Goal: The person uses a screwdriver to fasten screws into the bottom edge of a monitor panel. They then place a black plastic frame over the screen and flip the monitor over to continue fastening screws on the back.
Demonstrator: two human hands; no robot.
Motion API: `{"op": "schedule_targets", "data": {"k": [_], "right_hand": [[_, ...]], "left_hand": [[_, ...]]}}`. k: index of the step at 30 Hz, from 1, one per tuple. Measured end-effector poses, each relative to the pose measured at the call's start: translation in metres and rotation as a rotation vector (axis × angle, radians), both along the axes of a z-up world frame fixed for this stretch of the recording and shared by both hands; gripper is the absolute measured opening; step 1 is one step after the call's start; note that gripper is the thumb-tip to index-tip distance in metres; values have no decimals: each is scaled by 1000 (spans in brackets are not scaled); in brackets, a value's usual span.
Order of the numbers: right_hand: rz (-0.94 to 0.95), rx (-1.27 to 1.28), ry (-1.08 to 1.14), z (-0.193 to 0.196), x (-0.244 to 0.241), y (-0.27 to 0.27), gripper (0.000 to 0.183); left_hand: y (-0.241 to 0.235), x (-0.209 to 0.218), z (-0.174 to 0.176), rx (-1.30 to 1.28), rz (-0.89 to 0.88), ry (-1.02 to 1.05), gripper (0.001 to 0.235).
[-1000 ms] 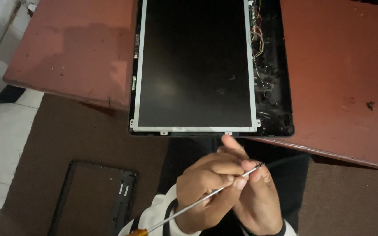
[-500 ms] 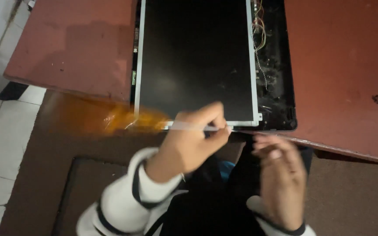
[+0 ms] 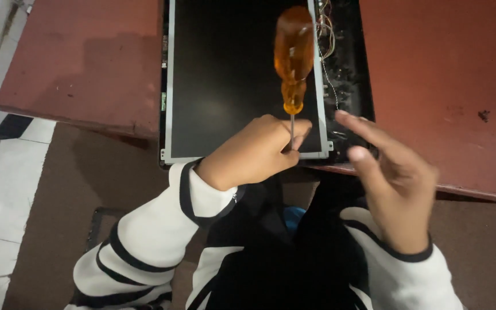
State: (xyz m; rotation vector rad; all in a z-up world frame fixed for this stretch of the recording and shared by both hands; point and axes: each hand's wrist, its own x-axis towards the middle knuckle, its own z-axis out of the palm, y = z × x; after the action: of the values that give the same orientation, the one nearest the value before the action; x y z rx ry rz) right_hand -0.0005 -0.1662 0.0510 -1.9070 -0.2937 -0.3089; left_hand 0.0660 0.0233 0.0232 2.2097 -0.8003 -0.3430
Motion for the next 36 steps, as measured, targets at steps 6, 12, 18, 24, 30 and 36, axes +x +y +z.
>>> {"op": "schedule_targets", "data": {"k": [6,12,18,24,30,36], "right_hand": [[73,3,31,-5,11,11,29],[44,113,104,-17,13,8,31],[75,129,57,-18,16,6,25],[125,61,7,-9,23,6,26],[341,-158,-135,4,34,14,29],[281,-156,-285,-5,38,21,8]], "left_hand": [[1,-1,-3,2,5,11,14],[0,-2,-4,-7,-20,-18,19],[-1,-3,-6,3,-10,-13,20],[-3,-2,-8,31,-9,3,18],[-8,-4,-7,167,-24,29,12],[-2,-12,-11,49,52,-91,3]]}}
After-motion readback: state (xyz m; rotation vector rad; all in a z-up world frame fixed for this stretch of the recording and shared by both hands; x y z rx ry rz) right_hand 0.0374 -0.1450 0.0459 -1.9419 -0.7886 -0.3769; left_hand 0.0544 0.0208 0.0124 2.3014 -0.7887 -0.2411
